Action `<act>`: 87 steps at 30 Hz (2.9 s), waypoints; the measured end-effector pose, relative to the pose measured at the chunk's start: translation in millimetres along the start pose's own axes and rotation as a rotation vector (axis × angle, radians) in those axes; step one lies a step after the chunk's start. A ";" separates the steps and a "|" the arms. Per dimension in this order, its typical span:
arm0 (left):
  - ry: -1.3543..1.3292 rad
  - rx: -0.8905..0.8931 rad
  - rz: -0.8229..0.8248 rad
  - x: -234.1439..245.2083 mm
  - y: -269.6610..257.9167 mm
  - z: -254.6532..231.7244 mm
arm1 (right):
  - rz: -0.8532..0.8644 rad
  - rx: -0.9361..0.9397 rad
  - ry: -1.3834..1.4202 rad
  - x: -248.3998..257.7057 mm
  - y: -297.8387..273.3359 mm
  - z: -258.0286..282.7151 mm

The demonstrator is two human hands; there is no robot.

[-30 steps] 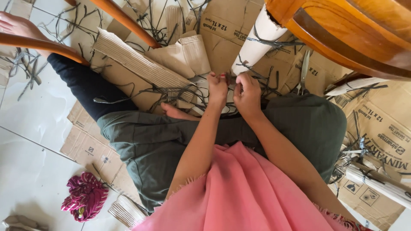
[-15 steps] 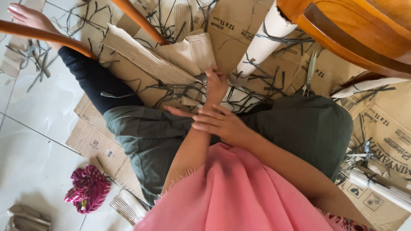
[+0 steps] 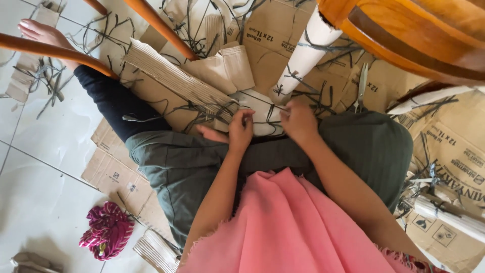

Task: Wrapping a wooden chair leg with cardboard and securing it with plastic ties for protection.

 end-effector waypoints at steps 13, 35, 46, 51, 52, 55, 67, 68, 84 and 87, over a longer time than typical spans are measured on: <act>0.185 -0.507 0.232 -44.1 -39.0 -45.3 | -0.145 -0.066 0.474 40.9 9.7 53.0; -0.016 -0.344 0.274 -31.7 -33.2 -76.6 | -0.381 0.078 0.910 20.9 43.4 31.4; 0.037 -0.406 0.292 -29.8 -42.6 -75.9 | -0.500 -0.107 0.876 -2.5 52.1 -29.2; 0.061 -0.406 0.288 -30.1 -45.1 -81.2 | -0.473 -0.126 0.932 -2.2 44.5 -51.6; 0.063 -0.412 0.292 -30.8 -45.7 -78.8 | -0.480 -0.127 0.935 7.7 38.7 -46.3; 0.087 -0.404 0.310 -35.3 -43.9 -73.1 | -0.484 -0.156 0.955 28.0 27.0 -44.2; 0.171 -0.268 0.272 -35.0 -41.4 -64.8 | -0.546 -0.185 0.940 42.5 47.0 -55.2; 0.159 -0.263 0.278 -34.5 -42.5 -65.6 | -0.540 -0.198 0.889 49.6 46.3 -50.3; 0.120 -0.222 0.332 -45.3 -32.4 -53.8 | -0.252 -0.147 0.680 120.2 35.8 0.5; 0.171 -0.223 0.308 -48.3 -26.5 -52.7 | -0.153 -0.112 0.262 174.5 -21.8 61.4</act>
Point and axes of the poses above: each hand's wrist, its own y-axis towards the middle knuckle, its own x-axis out of the back of the hand, z = x × y, the point moved 6 cm from there along y, towards the middle knuckle, and after that the axes turned 1 degree about z, right-handed, at the moved point
